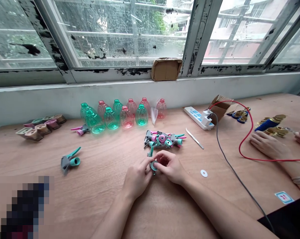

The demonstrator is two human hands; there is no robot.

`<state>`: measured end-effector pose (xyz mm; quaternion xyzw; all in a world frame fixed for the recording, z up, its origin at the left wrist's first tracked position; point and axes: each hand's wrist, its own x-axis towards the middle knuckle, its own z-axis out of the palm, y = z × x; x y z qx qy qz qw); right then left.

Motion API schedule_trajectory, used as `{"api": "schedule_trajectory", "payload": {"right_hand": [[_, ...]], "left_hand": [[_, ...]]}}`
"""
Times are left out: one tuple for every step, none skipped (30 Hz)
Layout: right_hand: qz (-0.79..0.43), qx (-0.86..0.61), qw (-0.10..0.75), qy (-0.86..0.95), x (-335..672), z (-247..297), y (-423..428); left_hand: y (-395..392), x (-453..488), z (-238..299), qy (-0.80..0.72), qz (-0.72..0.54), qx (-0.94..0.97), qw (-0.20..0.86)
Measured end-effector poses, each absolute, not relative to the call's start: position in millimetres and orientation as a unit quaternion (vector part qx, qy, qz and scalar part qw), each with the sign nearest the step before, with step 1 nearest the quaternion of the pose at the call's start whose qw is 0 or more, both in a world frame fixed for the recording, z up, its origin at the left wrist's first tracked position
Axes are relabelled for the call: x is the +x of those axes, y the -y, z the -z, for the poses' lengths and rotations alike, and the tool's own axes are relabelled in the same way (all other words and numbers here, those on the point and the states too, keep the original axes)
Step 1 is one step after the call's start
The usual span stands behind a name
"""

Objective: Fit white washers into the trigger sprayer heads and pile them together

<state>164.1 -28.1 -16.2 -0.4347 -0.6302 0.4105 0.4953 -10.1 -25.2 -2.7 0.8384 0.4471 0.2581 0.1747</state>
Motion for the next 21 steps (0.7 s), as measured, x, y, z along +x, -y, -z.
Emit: {"api": "schedule_trajectory", "payload": {"right_hand": [[-0.420,-0.433,0.491,0.629,164.0,16.1,28.0],[-0.427,-0.432,0.487,0.628,163.9,15.9,28.0],[-0.430,-0.432,0.485,0.628,163.6,15.4,28.1],[-0.424,-0.434,0.485,0.629,163.3,14.8,28.4],[-0.409,-0.438,0.490,0.634,163.1,14.2,28.7],[-0.384,-0.442,0.496,0.641,162.9,13.5,29.0],[-0.353,-0.445,0.502,0.652,162.9,13.0,29.4],[-0.321,-0.446,0.505,0.666,163.1,12.6,29.8],[-0.291,-0.443,0.505,0.681,163.5,12.4,30.1],[-0.265,-0.437,0.503,0.697,164.0,12.4,30.4],[-0.246,-0.432,0.499,0.710,164.6,12.6,30.6],[-0.232,-0.429,0.496,0.719,165.3,12.9,30.7],[-0.221,-0.427,0.494,0.724,166.0,13.3,30.8],[-0.213,-0.428,0.493,0.727,166.7,13.7,30.9],[-0.209,-0.428,0.492,0.729,167.3,14.0,30.9],[-0.206,-0.429,0.492,0.729,167.8,14.3,31.0],[-0.205,-0.430,0.491,0.730,168.2,14.5,31.1],[-0.206,-0.430,0.490,0.730,168.6,14.6,31.2],[-0.207,-0.431,0.488,0.730,168.8,14.7,31.2],[-0.209,-0.431,0.487,0.730,169.1,14.7,31.3],[-0.212,-0.432,0.485,0.730,169.2,14.6,31.4]], "left_hand": [[25.0,-9.9,3.0,-0.449,-0.258,0.837,0.177],[24.8,-9.8,3.3,-0.451,-0.257,0.836,0.178],[24.7,-9.6,3.4,-0.453,-0.257,0.835,0.180],[24.5,-9.5,3.4,-0.455,-0.256,0.833,0.183],[24.5,-9.4,3.2,-0.458,-0.256,0.831,0.186],[24.5,-9.2,2.8,-0.462,-0.256,0.828,0.189],[24.5,-9.1,2.4,-0.467,-0.256,0.824,0.192],[24.6,-9.0,1.8,-0.471,-0.258,0.821,0.194],[24.7,-8.8,1.3,-0.473,-0.259,0.819,0.194],[24.7,-8.7,0.8,-0.474,-0.260,0.819,0.193],[24.8,-8.6,0.5,-0.472,-0.260,0.820,0.191],[24.7,-8.5,0.5,-0.468,-0.260,0.823,0.188],[24.6,-8.4,0.7,-0.464,-0.261,0.826,0.185],[24.4,-8.4,1.2,-0.460,-0.262,0.829,0.180],[24.3,-8.4,1.8,-0.456,-0.264,0.832,0.175],[24.1,-8.4,2.6,-0.454,-0.266,0.833,0.170],[23.9,-8.3,3.3,-0.451,-0.268,0.835,0.166],[23.8,-8.3,3.9,-0.450,-0.269,0.836,0.163],[23.7,-8.2,4.3,-0.449,-0.269,0.837,0.161],[23.7,-8.1,4.4,-0.448,-0.269,0.838,0.159],[23.7,-8.0,4.3,-0.448,-0.269,0.838,0.157]]}}
